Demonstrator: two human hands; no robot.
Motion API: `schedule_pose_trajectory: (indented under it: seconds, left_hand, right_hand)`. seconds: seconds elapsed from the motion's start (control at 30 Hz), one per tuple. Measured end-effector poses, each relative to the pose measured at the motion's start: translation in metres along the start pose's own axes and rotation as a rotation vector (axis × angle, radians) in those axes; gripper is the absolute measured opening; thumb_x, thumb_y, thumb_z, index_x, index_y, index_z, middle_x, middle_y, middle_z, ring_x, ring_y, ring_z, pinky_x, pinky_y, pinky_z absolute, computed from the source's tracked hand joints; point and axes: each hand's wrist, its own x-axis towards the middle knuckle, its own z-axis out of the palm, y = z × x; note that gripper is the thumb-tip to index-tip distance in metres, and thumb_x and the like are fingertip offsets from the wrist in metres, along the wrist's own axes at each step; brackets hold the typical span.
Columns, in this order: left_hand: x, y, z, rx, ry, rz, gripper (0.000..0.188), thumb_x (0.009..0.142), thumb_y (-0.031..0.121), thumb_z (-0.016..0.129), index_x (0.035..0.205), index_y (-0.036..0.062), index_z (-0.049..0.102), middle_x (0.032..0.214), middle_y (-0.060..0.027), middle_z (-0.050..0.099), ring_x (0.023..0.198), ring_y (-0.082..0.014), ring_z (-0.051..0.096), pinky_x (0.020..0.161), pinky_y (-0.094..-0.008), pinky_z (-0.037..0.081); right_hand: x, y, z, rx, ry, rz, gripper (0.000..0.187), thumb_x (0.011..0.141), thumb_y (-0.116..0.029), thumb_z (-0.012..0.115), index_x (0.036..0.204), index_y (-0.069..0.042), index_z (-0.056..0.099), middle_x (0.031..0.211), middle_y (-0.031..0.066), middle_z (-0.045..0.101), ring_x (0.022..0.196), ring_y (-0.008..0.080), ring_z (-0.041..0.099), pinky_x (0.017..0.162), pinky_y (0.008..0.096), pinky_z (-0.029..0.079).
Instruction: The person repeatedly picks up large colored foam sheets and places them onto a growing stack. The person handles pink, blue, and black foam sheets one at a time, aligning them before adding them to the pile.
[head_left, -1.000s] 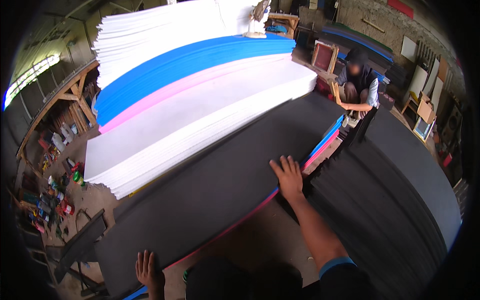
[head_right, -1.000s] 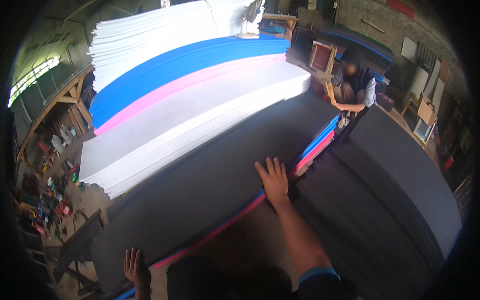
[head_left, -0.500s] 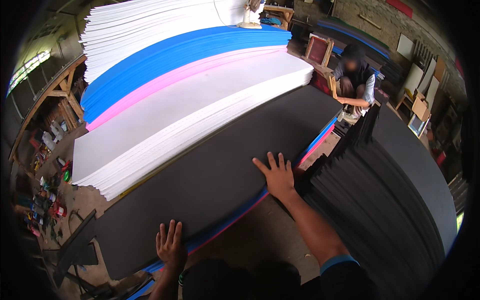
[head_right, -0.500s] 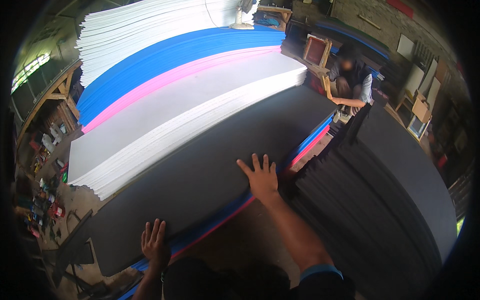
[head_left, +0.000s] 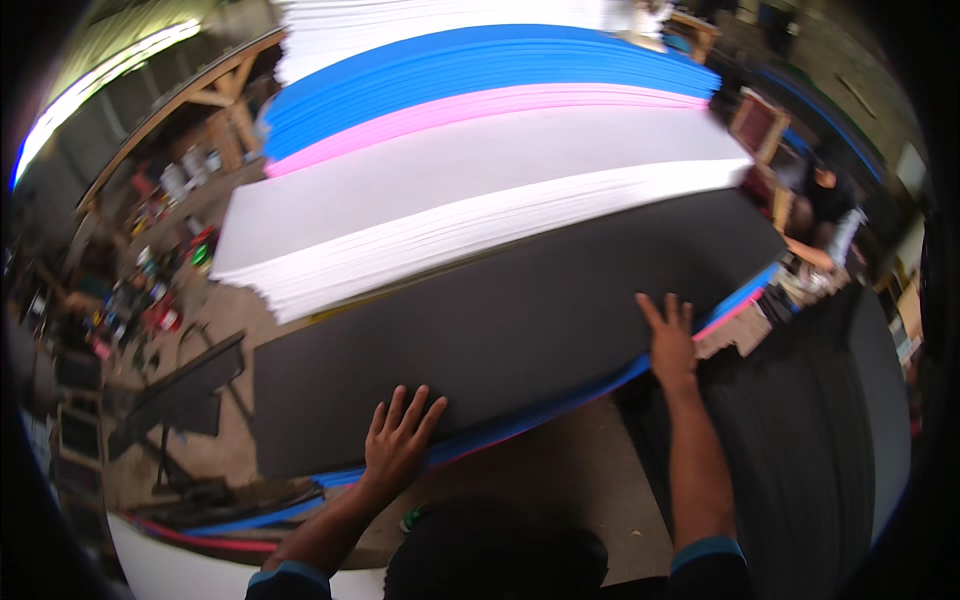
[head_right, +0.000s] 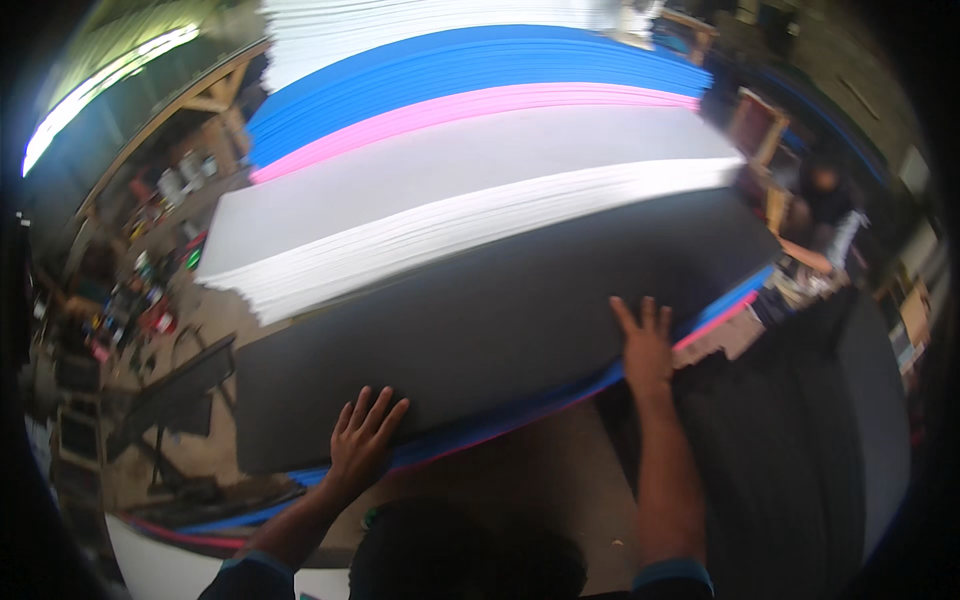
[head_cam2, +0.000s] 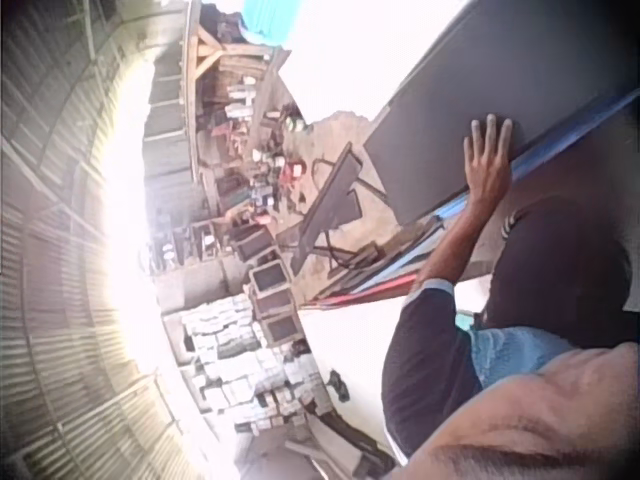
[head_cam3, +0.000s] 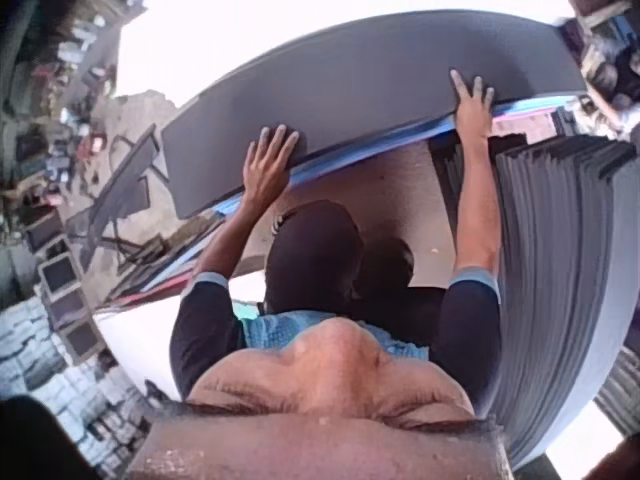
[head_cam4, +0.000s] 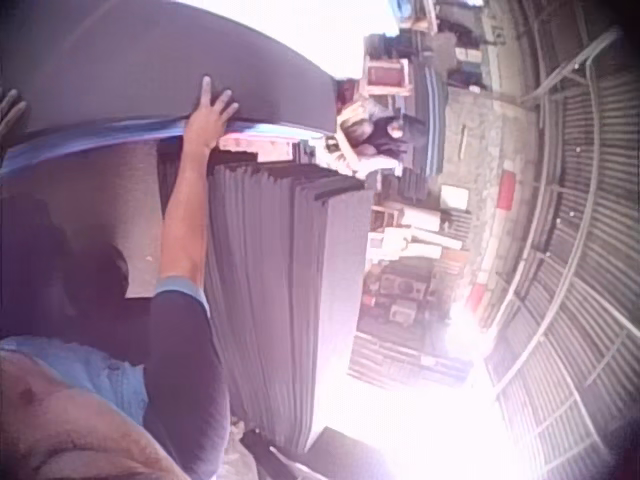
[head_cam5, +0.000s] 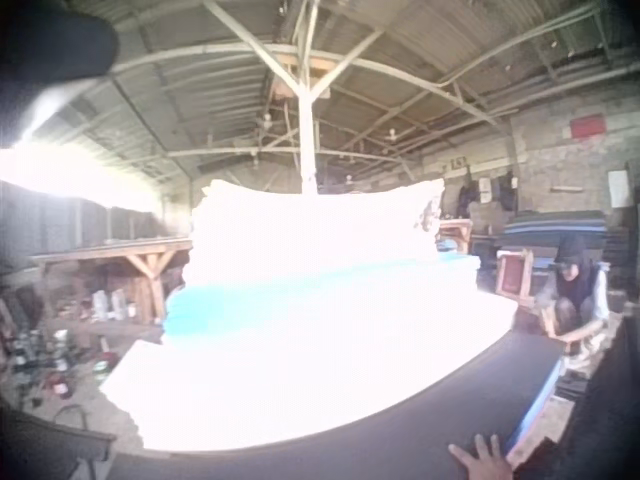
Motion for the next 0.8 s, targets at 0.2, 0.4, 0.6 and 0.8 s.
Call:
schedule_pose_trajectory:
  seconds: [0.2,0.4,0.6,0.8]
  left_hand:
    - [-0.009,-0.018,0.001,-0.099,-0.069,-0.033,0.076,0.089,0.015,0.075,0.162,0.0268,0.055,0.166,-0.0123,0.054,0.153,-0.0452,0.05,0.119,-0.067,0.046]
    - [-0.011,-0.018,0.023,-0.102,-0.014,-0.036,0.086,0.081,0.05,0.091,0.158,0.0277,0.059,0.168,-0.0087,0.053,0.156,-0.0425,0.046,0.122,-0.0646,0.044]
    - [-0.014,-0.015,0.031,-0.019,-0.03,-0.019,0.092,0.082,0.063,0.085,0.162,0.0289,0.056,0.171,-0.0115,0.048,0.158,-0.0463,0.042,0.12,-0.0672,0.043]
    - [-0.01,-0.017,0.036,0.011,-0.018,-0.01,0.1,0.077,0.07,0.086,0.163,0.03,0.054,0.17,-0.0152,0.048,0.155,-0.0492,0.045,0.118,-0.0697,0.045]
  right_hand:
    - [-0.001,-0.013,-0.007,0.099,-0.032,0.072,0.103,0.093,0.016,0.058,0.169,-0.049,0.036,0.178,0.0166,0.032,0.163,0.0504,0.029,0.119,0.0504,0.054]
    - [-0.004,-0.014,-0.01,0.121,0.0,0.071,0.105,0.09,0.02,0.055,0.169,-0.047,0.037,0.179,0.0169,0.031,0.162,0.0521,0.028,0.116,0.0544,0.055]
    - [-0.008,-0.014,-0.001,-0.019,0.054,0.046,0.102,0.091,0.013,0.061,0.172,-0.044,0.034,0.175,0.0206,0.035,0.161,0.0509,0.032,0.112,0.0533,0.057]
    - [-0.005,-0.016,0.008,0.13,0.095,0.056,0.098,0.091,0.01,0.064,0.17,-0.041,0.037,0.172,0.021,0.036,0.16,0.05,0.032,0.11,0.0536,0.059]
